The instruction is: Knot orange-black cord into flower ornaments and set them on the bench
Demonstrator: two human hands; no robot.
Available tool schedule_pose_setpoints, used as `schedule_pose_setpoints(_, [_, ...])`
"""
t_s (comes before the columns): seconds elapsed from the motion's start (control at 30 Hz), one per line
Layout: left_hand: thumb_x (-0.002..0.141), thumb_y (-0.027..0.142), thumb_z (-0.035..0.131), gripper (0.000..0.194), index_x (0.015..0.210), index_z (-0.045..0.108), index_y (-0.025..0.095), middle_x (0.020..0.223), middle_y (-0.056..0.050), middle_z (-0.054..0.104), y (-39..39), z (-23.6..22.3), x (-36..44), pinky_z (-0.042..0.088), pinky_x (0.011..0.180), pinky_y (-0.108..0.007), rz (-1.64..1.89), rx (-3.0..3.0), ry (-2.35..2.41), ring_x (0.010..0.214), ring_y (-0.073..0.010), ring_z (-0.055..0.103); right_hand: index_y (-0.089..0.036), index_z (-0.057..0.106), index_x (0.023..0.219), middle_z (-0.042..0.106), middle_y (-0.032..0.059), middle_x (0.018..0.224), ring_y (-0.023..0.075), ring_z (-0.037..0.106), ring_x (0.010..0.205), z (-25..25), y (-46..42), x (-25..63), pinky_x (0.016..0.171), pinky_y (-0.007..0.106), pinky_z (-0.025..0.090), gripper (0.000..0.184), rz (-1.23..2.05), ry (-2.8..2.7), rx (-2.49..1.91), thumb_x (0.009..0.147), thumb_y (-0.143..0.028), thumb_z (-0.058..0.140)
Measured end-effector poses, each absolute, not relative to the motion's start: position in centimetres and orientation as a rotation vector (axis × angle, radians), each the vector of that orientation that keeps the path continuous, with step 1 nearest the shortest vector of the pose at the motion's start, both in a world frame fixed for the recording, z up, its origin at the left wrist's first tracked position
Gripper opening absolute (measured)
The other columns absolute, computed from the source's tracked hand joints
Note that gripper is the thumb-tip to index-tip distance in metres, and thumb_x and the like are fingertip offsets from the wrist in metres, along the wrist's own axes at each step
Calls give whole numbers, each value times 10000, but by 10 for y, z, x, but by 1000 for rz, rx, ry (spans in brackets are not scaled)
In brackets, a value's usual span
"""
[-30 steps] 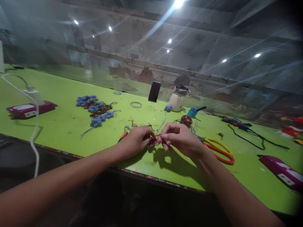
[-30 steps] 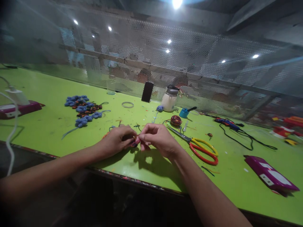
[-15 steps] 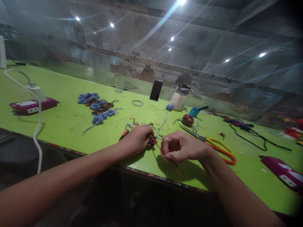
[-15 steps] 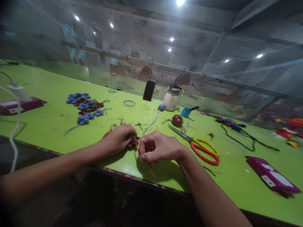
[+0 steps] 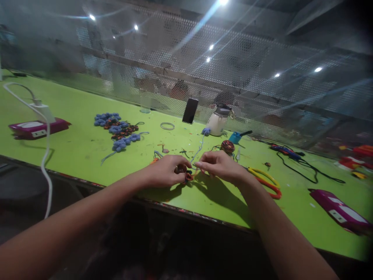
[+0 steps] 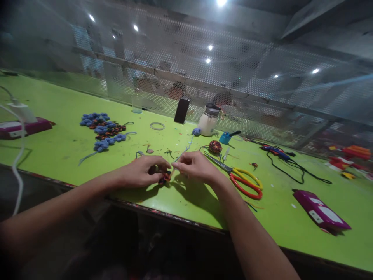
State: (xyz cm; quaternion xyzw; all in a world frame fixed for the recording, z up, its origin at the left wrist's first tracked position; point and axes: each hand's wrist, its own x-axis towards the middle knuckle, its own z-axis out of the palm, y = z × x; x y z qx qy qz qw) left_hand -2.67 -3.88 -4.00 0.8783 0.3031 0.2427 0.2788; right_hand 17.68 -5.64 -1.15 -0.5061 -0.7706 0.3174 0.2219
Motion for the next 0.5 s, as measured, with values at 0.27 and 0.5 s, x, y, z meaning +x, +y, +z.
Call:
schedule_pose_setpoints(0.27, [771, 142, 353, 397, 1124, 532, 109, 908, -107, 660, -32, -33, -33, 430, 633, -260, 621, 2077, 823, 715, -163, 585, -148, 529, 536, 560, 35, 630, 124, 490, 599, -16, -52, 172, 557, 250, 369, 200, 212, -2000, -1512, 685, -259, 601])
schedule_pose_setpoints(0.5, [740, 238, 520, 264, 973, 624, 167, 886, -84, 657, -35, -47, -34, 412, 698, -278, 621, 2414, 1037, 783, -190, 582, -150, 632, 641, 564, 0, 552, 108, 478, 515, 2, -55, 194, 468, 222, 333, 236, 741, -2541, -1435, 722, -364, 574])
